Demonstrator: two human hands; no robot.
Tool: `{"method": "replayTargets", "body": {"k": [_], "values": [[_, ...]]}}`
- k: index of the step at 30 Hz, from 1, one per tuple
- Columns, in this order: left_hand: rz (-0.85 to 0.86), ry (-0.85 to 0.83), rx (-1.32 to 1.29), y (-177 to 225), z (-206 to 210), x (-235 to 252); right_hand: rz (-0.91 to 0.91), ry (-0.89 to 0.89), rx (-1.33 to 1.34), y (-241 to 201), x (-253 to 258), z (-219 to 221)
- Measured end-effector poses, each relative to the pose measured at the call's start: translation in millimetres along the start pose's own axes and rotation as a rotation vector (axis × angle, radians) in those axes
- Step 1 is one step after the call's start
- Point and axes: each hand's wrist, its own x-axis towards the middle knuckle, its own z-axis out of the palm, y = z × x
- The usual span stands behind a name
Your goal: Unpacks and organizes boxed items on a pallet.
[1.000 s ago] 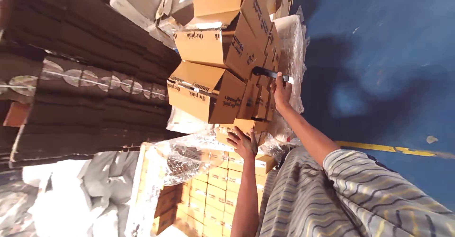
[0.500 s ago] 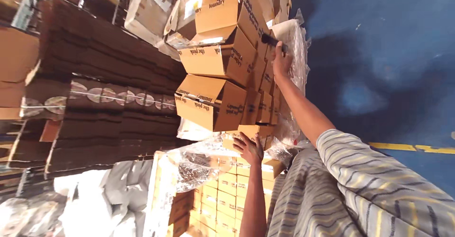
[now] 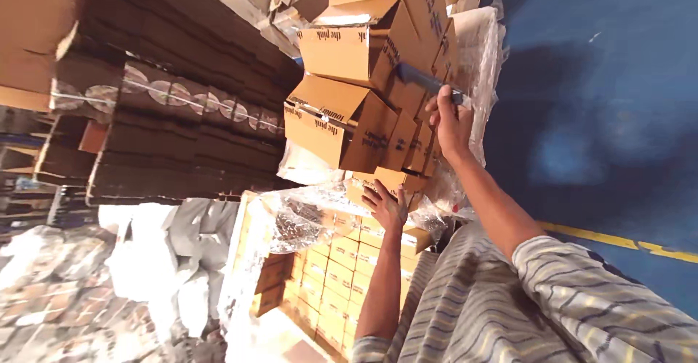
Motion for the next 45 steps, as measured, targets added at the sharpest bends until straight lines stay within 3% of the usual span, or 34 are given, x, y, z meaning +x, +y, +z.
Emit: {"method": "replayTargets", "body": {"k": [2, 6, 9, 11, 13, 16, 20, 23, 25, 27, 29, 32, 34, 36, 41, 45], "values": [[-0.004, -0.007, -0.003, -2.9, -1.9, -0.8, 0.009, -0.017, 0.007, -7.9, -14.7, -3.0], [-0.007, -0.073, -0.018, 1.1, -7.8, 2.0, -0.177, 0.070, 0.152, -39.8, -51.7, -24.7], [-0.018, -0.122, -0.066, -2.0, -12.3, 2.3, -0.336, 0.000, 0.196, -25.7, -76.9, -27.3], [-0.010, -0.077, -0.193, -10.7, -8.6, 1.6, -0.349, -0.192, 0.065, -4.9, -91.2, -19.4], [-0.001, 0.051, -0.435, -21.0, -4.4, -3.9, -0.250, -0.359, 0.004, 7.9, -111.8, -19.4], [-0.035, 0.199, -0.790, -43.3, -2.7, -19.2, -0.230, -0.383, 0.037, 13.0, -142.5, -37.9], [-0.148, 0.232, -0.946, -102.2, 23.1, -93.1, -0.166, -0.495, -0.024, 8.7, -187.3, -77.1], [-0.274, 0.203, -0.905, -157.4, 61.3, -184.3, -0.169, -0.608, -0.128, 6.6, -223.5, -95.8], [-0.381, 0.116, -0.875, -196.2, 89.2, -255.1, -0.192, -0.741, -0.160, 6.0, -247.3, -95.1], [-0.497, -0.090, -0.888, -237.8, 109.1, -320.4, -0.165, -0.921, -0.228, 5.6, -274.8, -83.7], [-0.610, -0.357, -0.965, -286.3, 120.8, -363.4, -0.012, -1.069, -0.369, 6.9, -313.8, -61.2], [-0.671, -0.520, -1.010, -346.5, 134.7, -418.3, 0.549, -1.155, -0.600, 31.9, -395.1, -21.4], [-0.729, -0.485, -1.068, -380.4, 139.9, -445.6, 0.721, -1.203, -0.821, 80.0, -458.4, -6.9], [-0.843, -0.389, -1.120, -410.8, 140.6, -465.0, 0.703, -1.371, -1.065, 135.2, -523.2, -8.9], [-1.055, -0.064, -1.171, -471.7, 132.0, -474.8, 0.394, -1.733, -1.398, 179.6, -664.3, 3.0], [-1.131, 0.134, -1.183, -501.8, 137.5, -450.2, 0.165, -1.987, -1.287, 215.7, -720.7, 28.2]]}}
